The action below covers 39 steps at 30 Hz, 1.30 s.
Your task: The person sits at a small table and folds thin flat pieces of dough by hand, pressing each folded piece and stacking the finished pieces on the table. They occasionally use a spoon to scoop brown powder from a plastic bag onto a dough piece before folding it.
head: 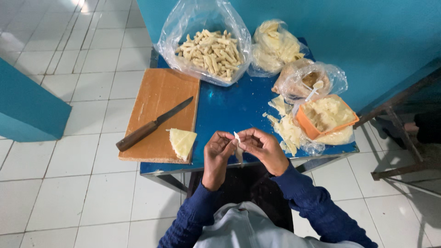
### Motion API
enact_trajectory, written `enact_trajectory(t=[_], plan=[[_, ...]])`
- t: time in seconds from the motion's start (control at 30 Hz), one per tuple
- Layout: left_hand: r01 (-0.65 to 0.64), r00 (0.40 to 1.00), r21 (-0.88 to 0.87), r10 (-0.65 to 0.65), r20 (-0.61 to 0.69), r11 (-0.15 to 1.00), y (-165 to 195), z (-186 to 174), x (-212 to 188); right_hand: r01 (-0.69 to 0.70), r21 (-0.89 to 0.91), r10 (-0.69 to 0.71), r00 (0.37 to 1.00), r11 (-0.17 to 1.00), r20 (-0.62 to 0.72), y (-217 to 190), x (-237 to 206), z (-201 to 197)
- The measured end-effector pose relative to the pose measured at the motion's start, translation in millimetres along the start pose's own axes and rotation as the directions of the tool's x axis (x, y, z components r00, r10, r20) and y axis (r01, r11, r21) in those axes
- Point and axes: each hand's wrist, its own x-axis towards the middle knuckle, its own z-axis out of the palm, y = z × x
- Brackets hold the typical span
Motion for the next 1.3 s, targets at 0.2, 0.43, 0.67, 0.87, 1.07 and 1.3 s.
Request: enact_trajectory(t=[0.2,0.43,0.67,0.87,1.07,1.3], plan=[[0.014,1.0,-0.053,-0.012,0.025,0.999,4,3,5,-0.024,0.049,0.026,0.999,0.999,-0.044,-2,5,0],[-0.011,1.0,-0.085,0.014,0.027,0.996,6,9,-4,0.074,-0.08,-0.082,0.991,0.994,-0.105,-11,-4,4],[-0.106,0.994,0.126,0.103,0.028,0.986,1,8,-9,0.119,-0.322,-0.182,0.969,0.939,-0.17,-25,-12,13],[-0.15,0.989,0.289,0.147,0.033,0.945,6,9,-12,0.179,-0.421,-0.28,0.941,0.889,-0.191,-30,-16,19],[-0.2,0.979,0.346,0.203,0.028,0.917,16,19,-15,0.237,-0.489,-0.358,0.918,0.84,-0.172,-35,-19,22],[-0.205,0.972,0.483,0.236,-0.003,0.851,19,21,-14,0.263,-0.565,-0.418,0.894,0.782,-0.163,-35,-20,26]])
